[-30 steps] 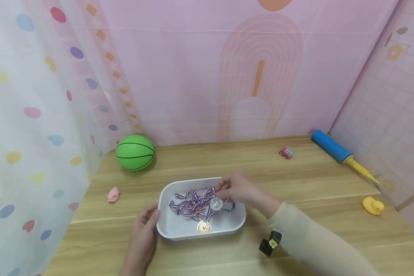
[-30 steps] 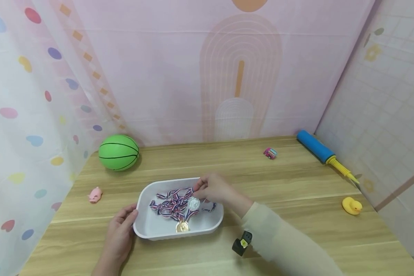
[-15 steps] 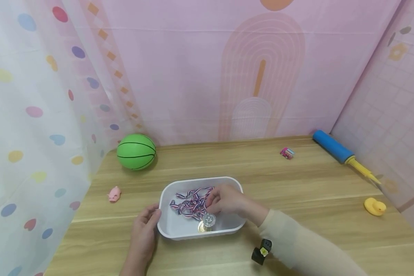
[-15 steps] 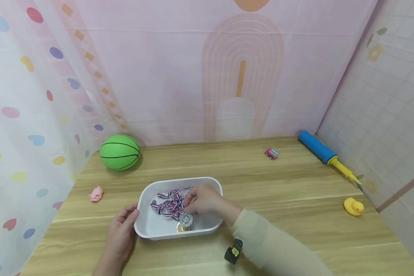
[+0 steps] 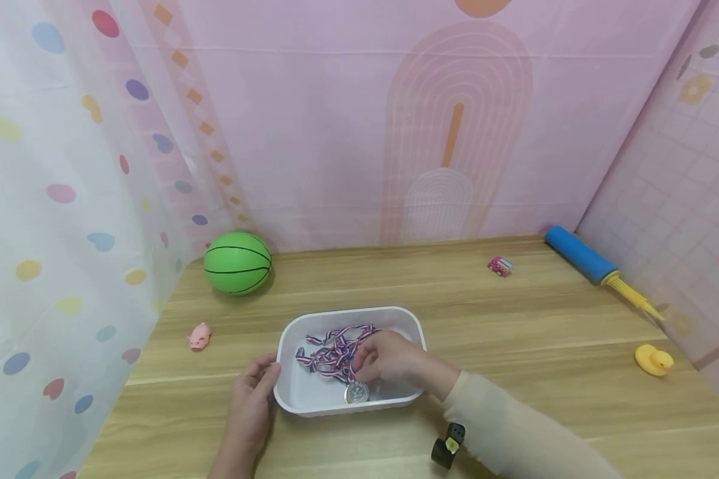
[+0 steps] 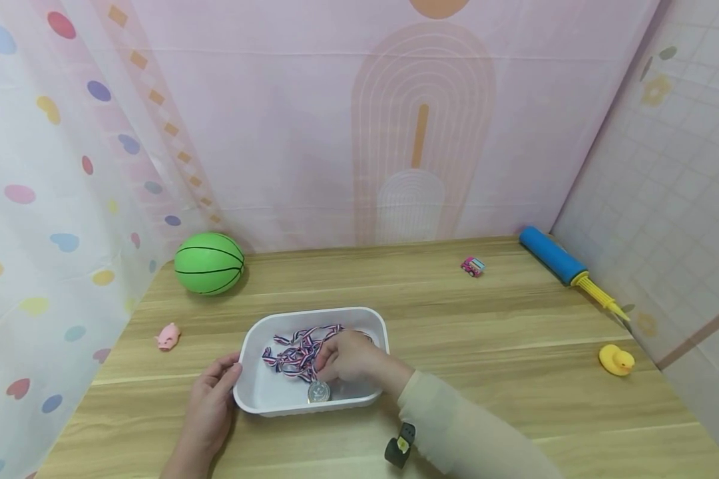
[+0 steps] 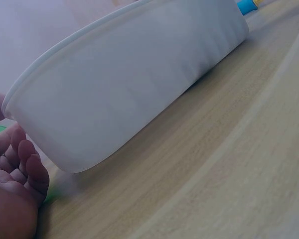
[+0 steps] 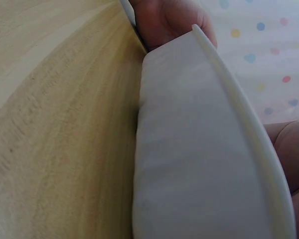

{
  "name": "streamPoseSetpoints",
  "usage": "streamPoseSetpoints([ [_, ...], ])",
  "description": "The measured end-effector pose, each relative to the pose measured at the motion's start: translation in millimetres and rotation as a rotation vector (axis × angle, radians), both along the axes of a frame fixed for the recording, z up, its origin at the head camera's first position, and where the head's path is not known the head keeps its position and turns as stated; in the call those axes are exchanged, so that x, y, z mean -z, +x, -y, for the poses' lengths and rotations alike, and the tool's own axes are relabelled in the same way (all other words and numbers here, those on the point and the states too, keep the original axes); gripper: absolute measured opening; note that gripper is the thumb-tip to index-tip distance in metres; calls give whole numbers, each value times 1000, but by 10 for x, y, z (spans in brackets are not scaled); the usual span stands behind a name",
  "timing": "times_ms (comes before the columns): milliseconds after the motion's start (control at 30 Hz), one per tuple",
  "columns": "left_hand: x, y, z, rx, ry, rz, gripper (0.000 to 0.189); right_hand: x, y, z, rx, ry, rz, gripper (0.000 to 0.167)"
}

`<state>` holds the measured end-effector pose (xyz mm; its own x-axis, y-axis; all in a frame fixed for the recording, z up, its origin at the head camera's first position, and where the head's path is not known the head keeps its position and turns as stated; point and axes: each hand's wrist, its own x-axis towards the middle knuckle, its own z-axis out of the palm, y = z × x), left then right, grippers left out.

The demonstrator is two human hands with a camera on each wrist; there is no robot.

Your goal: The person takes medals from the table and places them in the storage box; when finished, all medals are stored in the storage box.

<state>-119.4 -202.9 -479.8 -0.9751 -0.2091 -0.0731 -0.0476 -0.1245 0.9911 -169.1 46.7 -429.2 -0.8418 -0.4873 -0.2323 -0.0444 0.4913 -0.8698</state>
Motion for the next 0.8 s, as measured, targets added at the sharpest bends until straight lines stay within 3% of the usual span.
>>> streamPoseSetpoints([
  [467,-10,2,-2,13,8,9,36,43,59,13,17,110,-121,18],
  [800,19,-14,5,1,21,9,34,-20,70,-19,-3,215,-248,20],
])
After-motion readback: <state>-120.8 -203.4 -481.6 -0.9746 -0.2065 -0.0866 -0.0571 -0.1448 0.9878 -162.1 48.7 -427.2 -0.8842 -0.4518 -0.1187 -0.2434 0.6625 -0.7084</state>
